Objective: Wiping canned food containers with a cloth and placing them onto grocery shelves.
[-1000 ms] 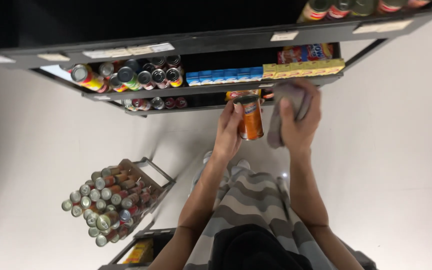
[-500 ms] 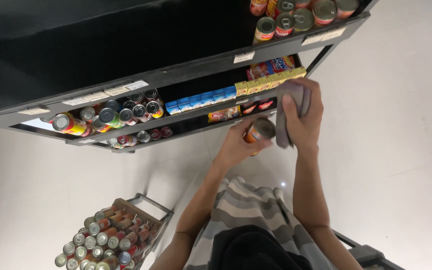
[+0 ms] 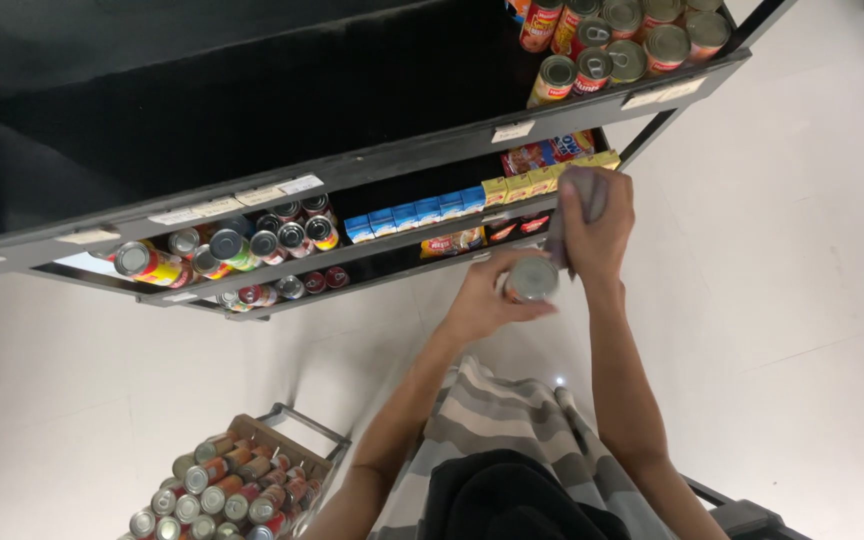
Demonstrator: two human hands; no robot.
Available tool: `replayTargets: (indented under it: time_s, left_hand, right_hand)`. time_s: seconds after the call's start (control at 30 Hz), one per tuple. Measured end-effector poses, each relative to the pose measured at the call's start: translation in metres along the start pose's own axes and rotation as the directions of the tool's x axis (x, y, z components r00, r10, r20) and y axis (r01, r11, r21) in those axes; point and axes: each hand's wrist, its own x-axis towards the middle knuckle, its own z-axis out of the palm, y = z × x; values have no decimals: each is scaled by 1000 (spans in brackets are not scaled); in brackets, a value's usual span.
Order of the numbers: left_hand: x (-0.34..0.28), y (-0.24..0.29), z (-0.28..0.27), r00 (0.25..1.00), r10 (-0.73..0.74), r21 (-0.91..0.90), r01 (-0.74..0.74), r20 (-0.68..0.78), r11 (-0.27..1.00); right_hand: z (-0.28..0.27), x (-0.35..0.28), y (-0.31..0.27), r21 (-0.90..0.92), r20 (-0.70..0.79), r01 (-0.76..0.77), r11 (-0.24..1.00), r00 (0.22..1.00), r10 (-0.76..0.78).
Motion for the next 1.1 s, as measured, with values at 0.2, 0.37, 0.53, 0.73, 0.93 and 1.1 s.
replayTargets:
  time_s: [0.2,0.37,0.53,0.73,0.93,1.1]
  left_hand:
    - [22,-36,-2,942,-276,-971,-139,-190,195]
    - [18,-50,6,909,-417,-996,32,-4,80]
    - [25,-35,-36,969,-237,-915,33,-69,402]
    - [71,-24,-66,977,-58,-461,-43,-204,886]
    - [139,-35,-83,933,43,-96,-82,-357,992]
    - [206,-40,-91,897,112,37,-106,-429,994]
  right_hand:
    - [22,-48,-25,462,-249,45,886,965,81]
    - [45,-58,-43,367,-487,281,887,870,-74]
    - [26,-33,-29,140,-360,19,990,932,33]
    - [-5,2,-38,172,-219,-88,981,968,125]
    - [-15,39,-8,214,-162,-136,967,972,172]
    - [-14,80,29,271,-142,-160,949,969,204]
